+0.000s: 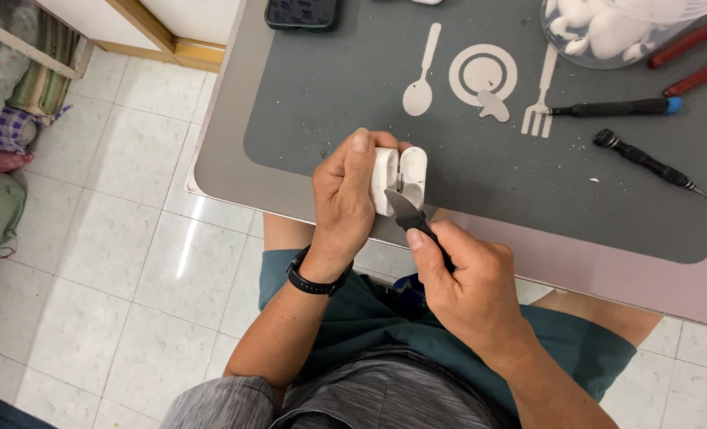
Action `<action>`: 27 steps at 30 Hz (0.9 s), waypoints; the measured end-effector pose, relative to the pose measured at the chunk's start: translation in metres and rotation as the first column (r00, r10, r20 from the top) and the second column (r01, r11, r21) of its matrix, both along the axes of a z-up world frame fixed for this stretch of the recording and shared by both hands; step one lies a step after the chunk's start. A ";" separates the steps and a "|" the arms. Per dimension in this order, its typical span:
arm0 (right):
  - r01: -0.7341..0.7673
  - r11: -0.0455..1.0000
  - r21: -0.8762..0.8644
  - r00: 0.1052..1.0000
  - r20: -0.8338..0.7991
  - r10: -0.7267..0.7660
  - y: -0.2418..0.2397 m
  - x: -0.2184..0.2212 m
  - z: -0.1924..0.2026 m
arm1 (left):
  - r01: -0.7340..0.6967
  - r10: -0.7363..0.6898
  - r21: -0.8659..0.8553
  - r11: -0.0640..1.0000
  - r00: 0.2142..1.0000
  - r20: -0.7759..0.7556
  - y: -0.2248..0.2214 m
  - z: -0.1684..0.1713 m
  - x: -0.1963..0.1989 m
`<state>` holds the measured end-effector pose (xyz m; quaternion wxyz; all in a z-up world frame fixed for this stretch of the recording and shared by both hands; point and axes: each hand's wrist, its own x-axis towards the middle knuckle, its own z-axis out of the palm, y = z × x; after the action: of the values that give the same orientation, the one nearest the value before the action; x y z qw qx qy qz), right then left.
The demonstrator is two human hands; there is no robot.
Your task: Disassembling an AirPods charging case to access and inspect internal components like the circuit board and battery.
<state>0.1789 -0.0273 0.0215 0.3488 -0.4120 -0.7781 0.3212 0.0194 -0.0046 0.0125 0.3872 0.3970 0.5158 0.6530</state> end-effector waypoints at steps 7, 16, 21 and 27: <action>-0.028 0.987 -0.158 0.987 -0.158 0.003 0.006 -0.001 0.000 | 0.026 -0.028 0.111 0.994 0.999 0.019 0.005 -0.010 0.002; -0.037 0.986 -0.161 0.978 -0.207 0.002 0.010 0.001 -0.004 | -0.038 0.045 0.161 0.986 0.998 -0.038 0.005 -0.012 0.004; -0.068 0.977 -0.200 0.983 -0.183 0.031 0.013 0.008 0.013 | -0.028 0.052 0.151 0.988 0.986 -0.158 0.001 -0.015 0.005; -0.101 0.956 -0.274 0.981 -0.186 0.050 0.012 0.009 -0.010 | -0.006 0.036 0.119 0.993 0.966 -0.257 0.005 -0.015 0.007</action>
<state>0.1880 -0.0149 0.0114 0.3415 -0.3973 -0.7054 0.4774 0.0268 0.0005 -0.0025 0.2856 0.4955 0.5270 0.6287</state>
